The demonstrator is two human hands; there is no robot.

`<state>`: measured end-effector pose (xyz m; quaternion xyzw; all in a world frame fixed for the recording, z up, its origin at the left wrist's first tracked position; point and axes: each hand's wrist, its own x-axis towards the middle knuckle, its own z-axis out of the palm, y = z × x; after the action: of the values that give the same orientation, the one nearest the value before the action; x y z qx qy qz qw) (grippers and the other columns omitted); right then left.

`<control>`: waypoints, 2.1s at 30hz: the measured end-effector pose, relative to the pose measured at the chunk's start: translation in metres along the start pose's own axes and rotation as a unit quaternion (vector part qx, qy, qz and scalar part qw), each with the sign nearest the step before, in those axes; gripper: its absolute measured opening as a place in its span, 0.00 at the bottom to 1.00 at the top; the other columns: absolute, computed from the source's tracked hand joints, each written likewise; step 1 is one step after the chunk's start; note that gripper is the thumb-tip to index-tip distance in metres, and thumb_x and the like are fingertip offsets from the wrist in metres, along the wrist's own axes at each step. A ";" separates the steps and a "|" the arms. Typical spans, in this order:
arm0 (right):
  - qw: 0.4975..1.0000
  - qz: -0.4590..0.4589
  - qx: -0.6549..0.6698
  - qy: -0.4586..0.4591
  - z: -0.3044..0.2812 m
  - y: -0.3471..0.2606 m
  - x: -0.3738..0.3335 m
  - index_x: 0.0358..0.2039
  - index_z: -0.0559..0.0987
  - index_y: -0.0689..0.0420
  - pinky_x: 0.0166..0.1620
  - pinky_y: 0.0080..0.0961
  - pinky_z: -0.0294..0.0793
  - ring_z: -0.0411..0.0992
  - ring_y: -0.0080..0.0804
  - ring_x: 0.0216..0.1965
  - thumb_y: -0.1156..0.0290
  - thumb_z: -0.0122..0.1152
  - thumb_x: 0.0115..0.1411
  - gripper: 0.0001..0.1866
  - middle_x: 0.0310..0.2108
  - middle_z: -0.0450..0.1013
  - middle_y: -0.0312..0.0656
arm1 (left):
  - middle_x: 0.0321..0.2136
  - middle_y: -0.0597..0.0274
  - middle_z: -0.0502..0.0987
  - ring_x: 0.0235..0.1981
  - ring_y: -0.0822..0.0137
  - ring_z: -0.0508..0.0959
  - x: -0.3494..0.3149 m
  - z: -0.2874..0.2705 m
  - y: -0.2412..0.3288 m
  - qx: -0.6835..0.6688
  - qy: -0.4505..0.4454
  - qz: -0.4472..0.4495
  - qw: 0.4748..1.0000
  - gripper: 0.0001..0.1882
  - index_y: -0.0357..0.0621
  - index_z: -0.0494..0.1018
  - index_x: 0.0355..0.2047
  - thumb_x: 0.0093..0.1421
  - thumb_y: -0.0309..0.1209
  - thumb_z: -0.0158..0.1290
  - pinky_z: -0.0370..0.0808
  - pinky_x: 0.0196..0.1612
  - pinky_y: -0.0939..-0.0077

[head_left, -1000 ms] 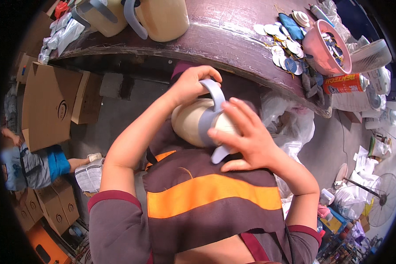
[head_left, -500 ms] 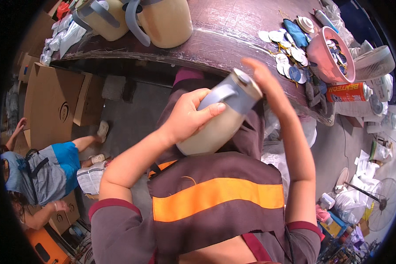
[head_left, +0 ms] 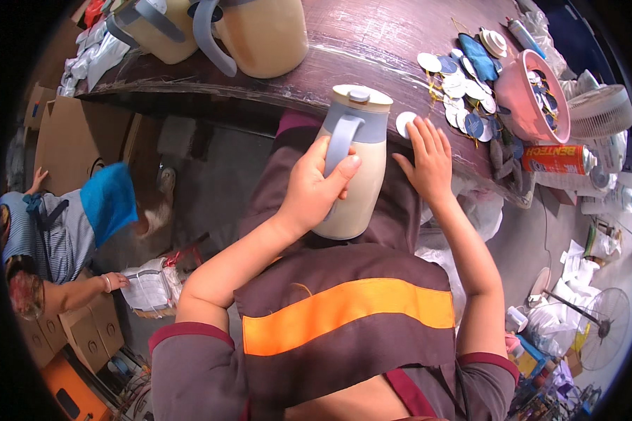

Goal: The person assembles beige pitchers by attaching gray handles and white lids. They repeatedly pick up pitcher bodies, handles, and lids from a plastic bag and the table, fit the parts together, and place the completed units on the table.

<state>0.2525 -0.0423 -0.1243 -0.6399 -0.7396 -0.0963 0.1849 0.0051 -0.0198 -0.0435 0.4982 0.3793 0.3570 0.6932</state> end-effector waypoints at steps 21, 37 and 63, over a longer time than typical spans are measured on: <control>0.848 0.267 0.368 0.274 -0.051 0.119 0.028 0.36 0.74 0.61 0.32 0.16 0.68 0.70 0.19 0.26 0.69 0.55 0.64 0.08 0.29 0.75 0.37 | 0.27 0.64 0.76 0.25 0.75 0.75 0.008 -0.011 -0.028 -0.079 0.001 -0.072 0.994 0.18 0.38 0.73 0.42 0.70 0.40 0.40 0.74 0.33 0.83; 0.678 0.411 0.540 0.282 -0.041 0.165 0.024 0.38 0.75 0.61 0.38 0.15 0.70 0.75 0.24 0.35 0.70 0.55 0.63 0.08 0.37 0.76 0.39 | 0.25 0.64 0.75 0.23 0.76 0.75 0.007 -0.012 -0.029 -0.045 0.007 -0.066 0.997 0.16 0.38 0.73 0.40 0.70 0.39 0.42 0.73 0.30 0.84; 0.740 0.350 0.496 0.288 -0.061 0.134 0.000 0.36 0.77 0.58 0.34 0.16 0.70 0.75 0.20 0.33 0.70 0.59 0.61 0.06 0.32 0.77 0.34 | 0.26 0.69 0.76 0.26 0.81 0.73 0.010 -0.007 -0.027 0.043 0.024 -0.021 0.999 0.11 0.40 0.76 0.39 0.66 0.33 0.48 0.69 0.31 0.86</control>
<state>0.3935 -0.0431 -0.0815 -0.6132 -0.3178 0.1759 0.7015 0.0061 -0.0150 -0.0730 0.5107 0.4213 0.3377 0.6691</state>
